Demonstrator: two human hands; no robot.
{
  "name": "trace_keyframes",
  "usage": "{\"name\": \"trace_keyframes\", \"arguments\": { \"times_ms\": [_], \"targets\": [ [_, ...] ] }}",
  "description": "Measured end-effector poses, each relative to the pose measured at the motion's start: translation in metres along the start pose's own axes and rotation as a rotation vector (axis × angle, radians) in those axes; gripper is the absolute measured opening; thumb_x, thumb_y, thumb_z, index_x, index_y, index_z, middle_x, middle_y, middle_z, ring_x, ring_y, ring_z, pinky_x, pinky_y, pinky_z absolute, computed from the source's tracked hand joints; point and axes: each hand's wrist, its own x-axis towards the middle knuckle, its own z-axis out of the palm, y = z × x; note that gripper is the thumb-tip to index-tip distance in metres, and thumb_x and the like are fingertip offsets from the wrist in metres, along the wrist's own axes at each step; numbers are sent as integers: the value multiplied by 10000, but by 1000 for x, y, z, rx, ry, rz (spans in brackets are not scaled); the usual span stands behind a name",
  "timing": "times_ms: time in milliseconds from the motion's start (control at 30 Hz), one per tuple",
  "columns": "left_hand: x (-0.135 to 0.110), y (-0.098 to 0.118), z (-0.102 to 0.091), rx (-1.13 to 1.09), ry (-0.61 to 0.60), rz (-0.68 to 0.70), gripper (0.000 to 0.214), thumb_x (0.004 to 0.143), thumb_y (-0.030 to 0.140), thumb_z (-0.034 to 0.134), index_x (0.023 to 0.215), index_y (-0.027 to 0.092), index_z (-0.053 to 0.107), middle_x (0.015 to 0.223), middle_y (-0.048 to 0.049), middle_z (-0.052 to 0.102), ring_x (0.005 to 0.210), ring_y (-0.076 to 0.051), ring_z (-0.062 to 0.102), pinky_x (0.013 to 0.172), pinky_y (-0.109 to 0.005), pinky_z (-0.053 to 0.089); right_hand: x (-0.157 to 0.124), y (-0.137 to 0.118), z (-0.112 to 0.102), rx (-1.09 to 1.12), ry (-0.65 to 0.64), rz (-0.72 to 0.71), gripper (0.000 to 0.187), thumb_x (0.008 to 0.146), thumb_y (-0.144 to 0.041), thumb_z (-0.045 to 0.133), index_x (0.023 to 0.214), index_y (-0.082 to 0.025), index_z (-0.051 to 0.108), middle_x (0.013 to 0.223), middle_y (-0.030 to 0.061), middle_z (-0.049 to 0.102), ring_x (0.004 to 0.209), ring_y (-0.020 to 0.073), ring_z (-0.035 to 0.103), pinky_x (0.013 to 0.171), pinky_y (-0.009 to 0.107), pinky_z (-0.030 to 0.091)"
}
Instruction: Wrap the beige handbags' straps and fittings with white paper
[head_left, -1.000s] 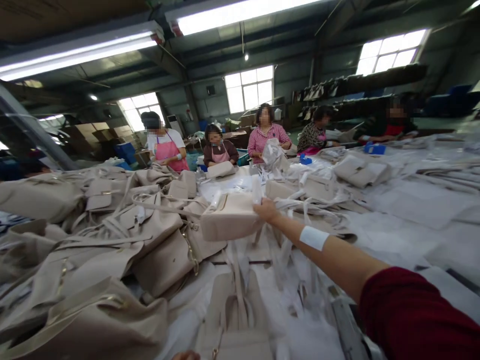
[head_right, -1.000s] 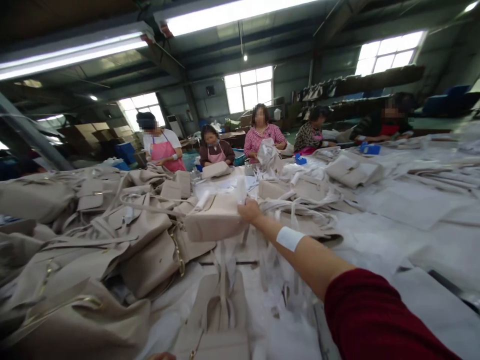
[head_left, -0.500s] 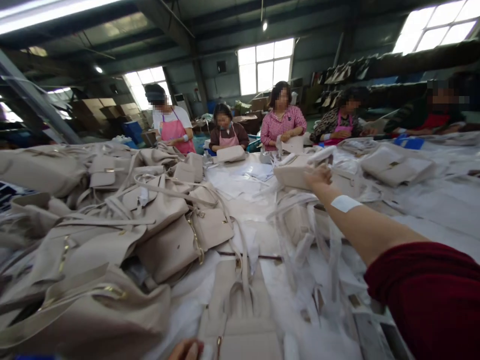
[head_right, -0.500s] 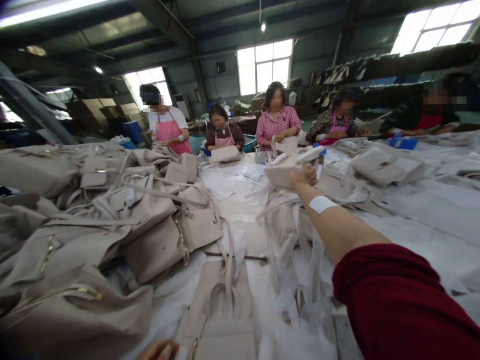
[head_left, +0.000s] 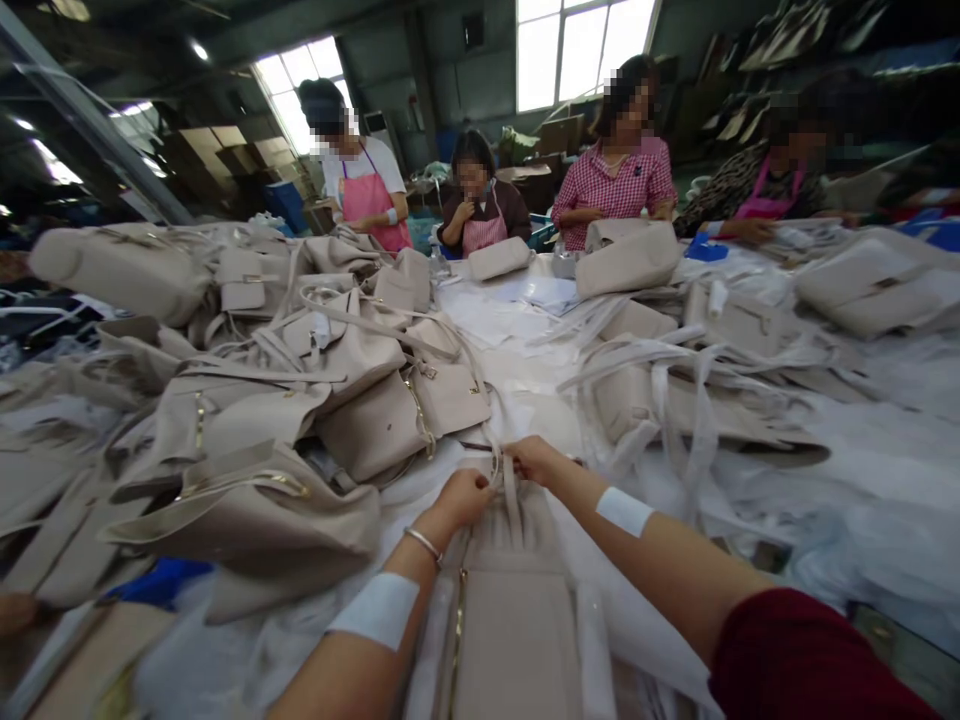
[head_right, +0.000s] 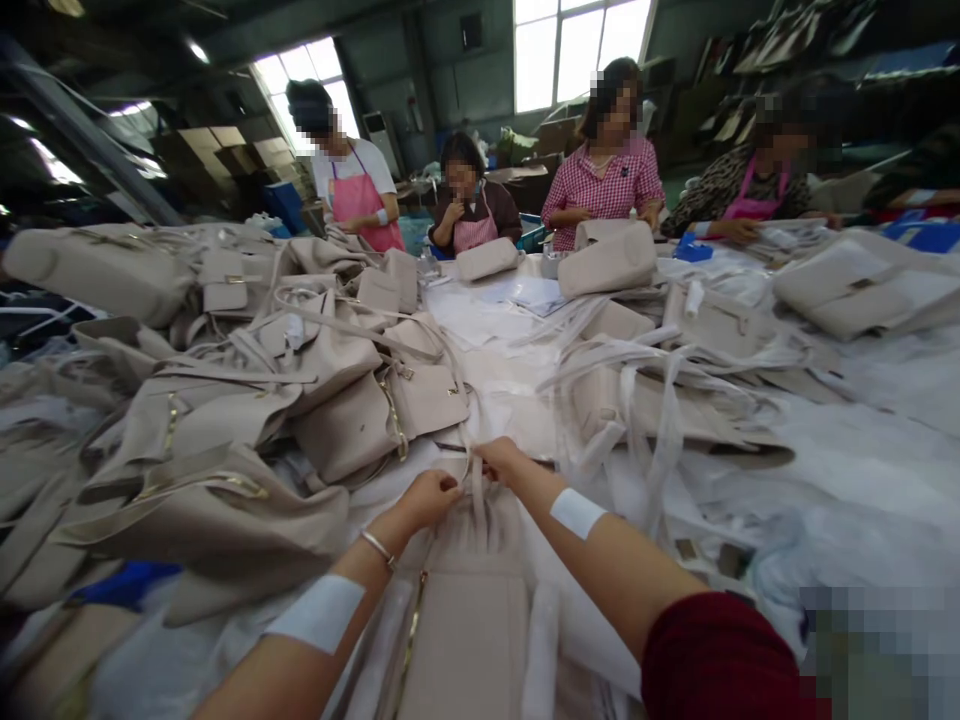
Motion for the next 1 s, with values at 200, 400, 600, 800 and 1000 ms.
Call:
{"name": "trace_keyframes", "arguments": {
  "times_ms": [200,400,600,800,1000],
  "targets": [
    [4,-6,-2,-293,-108,-85,323,669,449,689,724,137,624,586,11,584,521,-130,523,542,-258,415,1,-13,-6,57,-157,75,248,905,-290,515,699,-152,524,397,-104,328,331,55,281,368,179,327],
    [-1,7,16,-471,-40,12,341,584,350,805,811,149,650,803,-25,667,762,-159,600,712,-257,464,3,-13,9,6,-152,-27,209,718,-189,733,613,-137,560,415,-44,498,384,74,406,406,206,344],
    [-5,17,29,-637,-208,3,533,738,605,628,919,104,619,776,-116,686,688,-201,654,693,-360,516,-11,-14,21,40,-204,-161,45,747,-135,665,720,-134,628,590,1,656,517,112,575,514,212,454],
    [-25,18,32,-514,-306,19,448,788,543,591,867,106,649,706,-111,707,642,-210,657,676,-355,498,-31,-54,7,217,-410,-93,146,867,-166,525,782,-101,624,694,82,692,692,182,689,672,309,571],
    [-49,19,17,-230,-415,225,377,861,459,497,796,131,672,748,-80,726,729,-191,650,730,-308,466,-60,-150,-27,370,-323,-360,90,865,-71,516,855,-116,593,615,23,630,556,131,630,559,246,562]
  ]
}}
